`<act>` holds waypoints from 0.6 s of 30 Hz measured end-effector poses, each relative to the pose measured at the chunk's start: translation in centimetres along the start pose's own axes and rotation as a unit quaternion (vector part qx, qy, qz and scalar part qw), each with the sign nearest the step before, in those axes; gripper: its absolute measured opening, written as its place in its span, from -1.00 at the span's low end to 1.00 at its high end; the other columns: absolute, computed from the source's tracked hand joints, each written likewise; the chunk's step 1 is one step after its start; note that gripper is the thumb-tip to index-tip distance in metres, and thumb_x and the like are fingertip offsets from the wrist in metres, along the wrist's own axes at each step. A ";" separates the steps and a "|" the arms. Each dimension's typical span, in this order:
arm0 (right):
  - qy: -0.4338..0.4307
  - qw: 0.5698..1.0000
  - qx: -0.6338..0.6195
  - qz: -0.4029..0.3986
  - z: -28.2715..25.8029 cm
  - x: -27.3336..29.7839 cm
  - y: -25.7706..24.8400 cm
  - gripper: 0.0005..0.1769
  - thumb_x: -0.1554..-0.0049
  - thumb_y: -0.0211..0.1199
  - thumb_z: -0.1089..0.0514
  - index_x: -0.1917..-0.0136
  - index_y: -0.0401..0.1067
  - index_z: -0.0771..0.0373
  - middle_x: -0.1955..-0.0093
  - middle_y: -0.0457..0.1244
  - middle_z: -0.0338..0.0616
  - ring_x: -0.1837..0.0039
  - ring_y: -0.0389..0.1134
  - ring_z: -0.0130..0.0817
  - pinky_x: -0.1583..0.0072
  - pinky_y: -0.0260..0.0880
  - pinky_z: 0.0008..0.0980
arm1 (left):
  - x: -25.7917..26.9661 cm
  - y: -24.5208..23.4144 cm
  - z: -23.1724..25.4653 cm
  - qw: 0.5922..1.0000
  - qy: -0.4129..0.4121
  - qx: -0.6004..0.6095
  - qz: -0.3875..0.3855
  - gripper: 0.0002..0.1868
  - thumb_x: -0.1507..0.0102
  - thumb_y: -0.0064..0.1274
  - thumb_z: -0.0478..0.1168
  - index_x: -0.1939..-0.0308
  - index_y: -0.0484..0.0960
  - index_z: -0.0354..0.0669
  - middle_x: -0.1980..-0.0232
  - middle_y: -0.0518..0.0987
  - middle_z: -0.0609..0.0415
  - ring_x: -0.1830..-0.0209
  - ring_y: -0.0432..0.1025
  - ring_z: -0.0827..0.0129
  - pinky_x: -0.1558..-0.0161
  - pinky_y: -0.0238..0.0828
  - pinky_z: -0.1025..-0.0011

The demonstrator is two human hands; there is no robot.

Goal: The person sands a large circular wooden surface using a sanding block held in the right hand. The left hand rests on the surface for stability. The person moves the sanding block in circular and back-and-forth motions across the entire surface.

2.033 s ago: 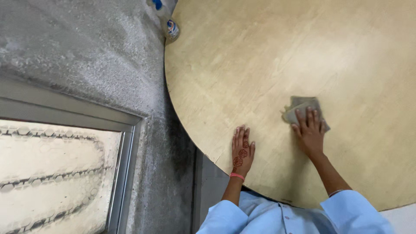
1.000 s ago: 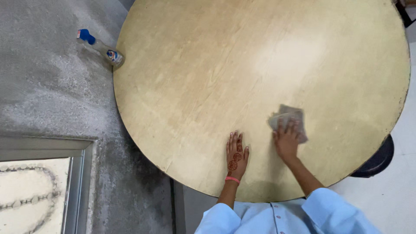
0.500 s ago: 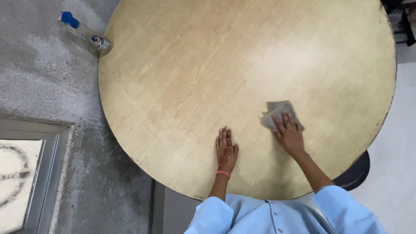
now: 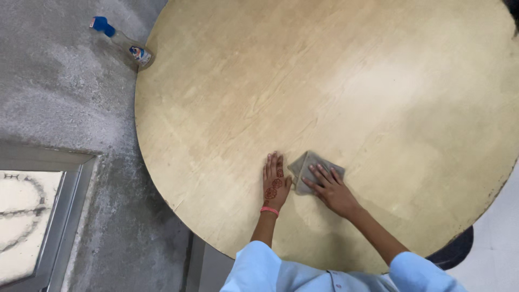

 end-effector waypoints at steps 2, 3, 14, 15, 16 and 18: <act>0.008 0.999 0.012 -0.045 2.3 1.1 -0.5 -0.31 -0.23 0.02 -0.17 -0.59 -0.02 -0.32 -0.71 -0.27 -0.27 -0.70 -0.31 -0.21 -0.58 -0.30 0.05 | -1.5 0.3 -1.5 1.000 -0.010 -0.014 -0.026 -0.06 -0.27 0.07 0.01 -0.62 -0.03 -0.17 -0.69 -0.12 -0.09 -0.70 -0.29 0.02 -0.60 -0.35 0.05; 0.037 0.997 0.022 -0.061 4.2 1.5 -0.6 -0.31 -0.22 0.00 -0.20 -0.59 -0.04 -0.34 -0.71 -0.28 -0.29 -0.70 -0.32 -0.24 -0.58 -0.30 0.02 | -2.1 0.7 -2.2 0.999 -0.014 -0.021 -0.039 0.01 -0.28 0.09 0.10 -0.64 -0.11 -0.15 -0.71 -0.18 -0.08 -0.71 -0.34 0.03 -0.60 -0.40 0.05; 0.157 0.981 -0.012 0.115 12.7 -10.7 -2.3 -0.32 -0.33 -0.13 -0.16 -0.68 -0.07 -0.19 -0.74 -0.32 0.03 -0.71 -0.36 0.05 -0.56 -0.38 0.23 | -2.7 3.7 -4.1 0.987 -0.058 -0.038 -0.142 0.48 -0.05 0.09 0.58 -0.64 -0.41 -0.21 -0.71 -0.42 -0.19 -0.71 -0.57 -0.01 -0.57 -0.64 -0.03; 0.141 0.983 -0.021 0.114 11.2 -12.3 -2.3 -0.33 -0.33 -0.13 -0.15 -0.68 -0.07 -0.18 -0.74 -0.32 0.03 -0.71 -0.36 0.06 -0.55 -0.39 0.24 | -2.8 3.6 -4.1 0.988 -0.056 -0.039 -0.141 0.48 -0.06 0.09 0.58 -0.65 -0.40 -0.21 -0.71 -0.42 -0.19 -0.71 -0.58 -0.02 -0.57 -0.64 -0.04; 0.123 0.985 -0.030 0.113 9.5 -13.5 -2.3 -0.33 -0.33 -0.13 -0.14 -0.67 -0.07 -0.17 -0.74 -0.31 0.04 -0.71 -0.36 0.07 -0.55 -0.40 0.25 | -2.7 3.5 -4.1 0.987 -0.057 -0.041 -0.143 0.48 -0.06 0.09 0.58 -0.65 -0.39 -0.21 -0.72 -0.42 -0.18 -0.71 -0.58 -0.02 -0.57 -0.63 -0.04; 0.087 0.991 -0.016 0.101 5.7 -14.7 -2.1 -0.34 -0.32 -0.12 -0.13 -0.66 -0.06 -0.18 -0.74 -0.30 0.00 -0.71 -0.33 0.04 -0.57 -0.38 0.23 | -2.8 3.5 -3.9 0.986 -0.059 -0.046 -0.147 0.48 -0.05 0.10 0.59 -0.65 -0.38 -0.19 -0.72 -0.41 -0.16 -0.71 -0.57 -0.01 -0.57 -0.61 -0.04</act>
Point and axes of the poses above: each hand's wrist, its own x-axis away from the middle knuckle, its own y-axis out of the palm, z = x × y, the point moved 5 cm from there along -x, towards the middle knuckle
